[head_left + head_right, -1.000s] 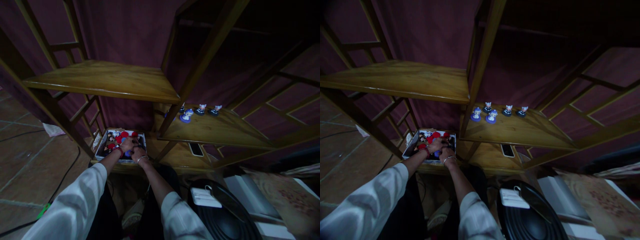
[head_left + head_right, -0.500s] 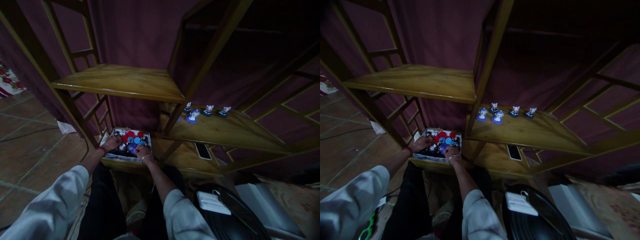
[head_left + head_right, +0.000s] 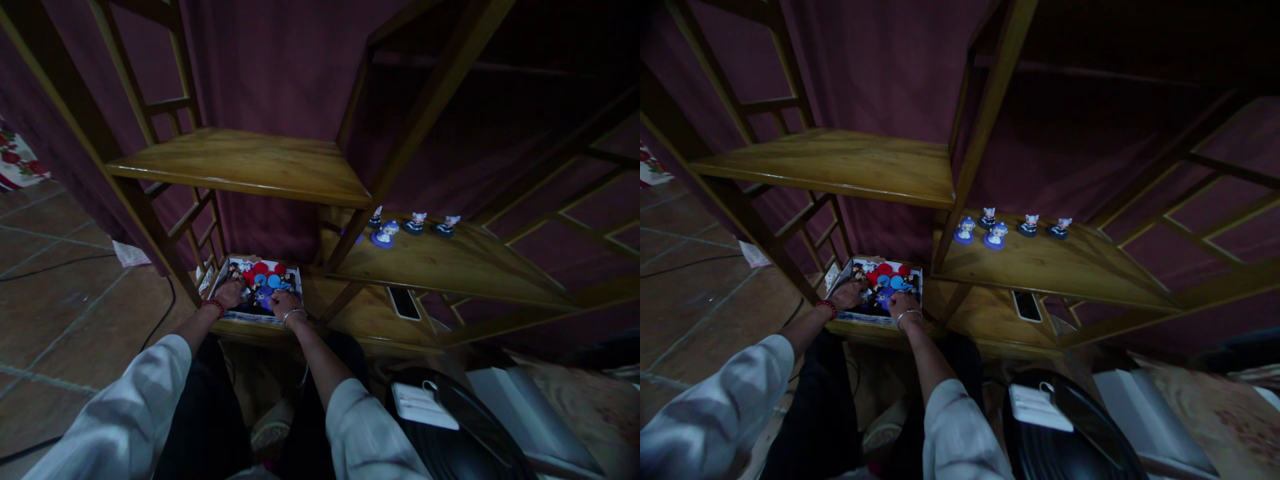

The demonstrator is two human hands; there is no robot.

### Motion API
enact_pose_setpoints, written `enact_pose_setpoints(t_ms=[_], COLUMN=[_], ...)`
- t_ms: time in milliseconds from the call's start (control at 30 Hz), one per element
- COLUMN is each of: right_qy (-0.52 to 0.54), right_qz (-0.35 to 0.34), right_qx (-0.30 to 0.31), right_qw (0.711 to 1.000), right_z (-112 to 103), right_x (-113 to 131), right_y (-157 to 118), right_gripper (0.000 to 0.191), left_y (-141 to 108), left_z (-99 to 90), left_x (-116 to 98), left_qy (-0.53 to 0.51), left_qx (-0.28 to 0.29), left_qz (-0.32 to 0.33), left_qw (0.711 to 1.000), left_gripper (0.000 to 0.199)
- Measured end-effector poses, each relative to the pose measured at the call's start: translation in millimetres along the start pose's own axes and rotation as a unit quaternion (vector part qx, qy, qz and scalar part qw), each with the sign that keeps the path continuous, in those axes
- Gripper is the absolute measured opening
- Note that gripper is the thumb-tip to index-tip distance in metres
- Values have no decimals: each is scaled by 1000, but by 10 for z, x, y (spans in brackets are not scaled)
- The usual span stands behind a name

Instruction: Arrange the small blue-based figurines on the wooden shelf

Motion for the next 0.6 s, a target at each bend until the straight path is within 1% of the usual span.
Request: enact_pose_setpoints(t_ms=[133,267,333,400,467,533,600], right_qy=[14,42,46,43,34,25,18], right_qz=[4,14,18,16,12,14,19], right_qx=[-8,-22,-27,-28,-27,-25,-27], right_qw=[1000,999,998,999,999,999,999], right_z=[20,31,29,23,16,10,0], right_x=[-34,-83,-102,-105,-95,-85,-76], right_y=[20,48,60,66,65,54,37], right_gripper=[22,26,28,30,31,31,31], left_y=[-6,22,35,40,41,36,22], left_z=[-34,-22,-38,-60,-62,-48,-24], left_x=[-1,37,83,118,143,166,178], left_qy=[4,-39,-74,-110,-145,-181,-234], left_qx=[-14,-19,-49,-86,-104,-102,-81], left_qz=[-6,-23,-39,-41,-39,-44,-58], left_qw=[1000,999,995,989,983,977,967], left_gripper=[35,38,37,36,36,37,36])
Point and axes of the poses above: each hand's wrist, its own y-axis towards the middle knuckle, its own z-axis out of the palm, x = y × z, the point moved 7 cm from there along y, towards the middle knuckle, and after that the axes turned 14 degrees about y, right-handed, at the moved point
